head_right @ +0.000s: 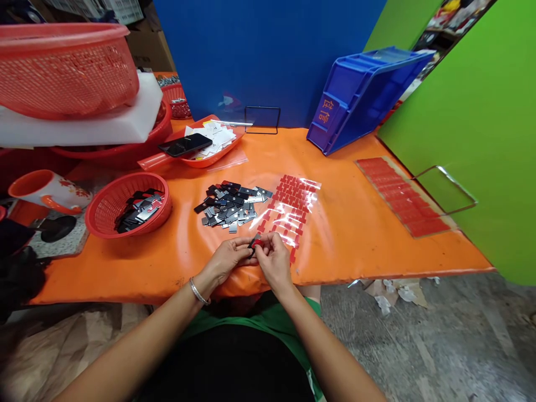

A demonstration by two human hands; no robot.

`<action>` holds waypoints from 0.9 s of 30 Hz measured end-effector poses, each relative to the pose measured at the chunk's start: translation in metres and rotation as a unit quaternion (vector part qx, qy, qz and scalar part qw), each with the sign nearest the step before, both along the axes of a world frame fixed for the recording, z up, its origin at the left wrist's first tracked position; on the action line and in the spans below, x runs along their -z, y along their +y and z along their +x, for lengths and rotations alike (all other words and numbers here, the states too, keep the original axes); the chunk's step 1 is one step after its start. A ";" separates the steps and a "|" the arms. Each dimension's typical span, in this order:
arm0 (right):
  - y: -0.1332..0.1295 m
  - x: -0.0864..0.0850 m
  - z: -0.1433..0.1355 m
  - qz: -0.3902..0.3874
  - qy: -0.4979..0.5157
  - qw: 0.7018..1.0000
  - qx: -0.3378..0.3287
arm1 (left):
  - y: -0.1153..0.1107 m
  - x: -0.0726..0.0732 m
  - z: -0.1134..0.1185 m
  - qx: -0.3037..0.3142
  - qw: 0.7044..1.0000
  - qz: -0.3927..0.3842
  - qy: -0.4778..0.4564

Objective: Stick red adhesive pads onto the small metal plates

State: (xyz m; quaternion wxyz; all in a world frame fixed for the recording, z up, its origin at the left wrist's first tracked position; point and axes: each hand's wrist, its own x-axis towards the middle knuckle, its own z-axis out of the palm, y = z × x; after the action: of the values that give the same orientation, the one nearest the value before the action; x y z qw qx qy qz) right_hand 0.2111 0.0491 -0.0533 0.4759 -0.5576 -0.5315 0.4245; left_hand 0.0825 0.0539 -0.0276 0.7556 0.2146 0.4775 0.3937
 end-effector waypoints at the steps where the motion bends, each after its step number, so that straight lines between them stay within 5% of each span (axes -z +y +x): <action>1: 0.000 0.000 0.000 0.002 -0.004 1.000 0.002 | 0.000 0.001 0.000 0.000 1.000 0.001 0.000; 27: -0.001 -0.001 -0.002 0.005 -0.035 0.999 0.013 | -0.002 0.005 0.000 0.010 0.999 0.033 -0.009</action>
State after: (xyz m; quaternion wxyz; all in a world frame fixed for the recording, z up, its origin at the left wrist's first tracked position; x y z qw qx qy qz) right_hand 0.2096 0.0478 -0.0528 0.4656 -0.5764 -0.5426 0.3958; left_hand 0.0822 0.0524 -0.0324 0.7563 0.2409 0.4552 0.4034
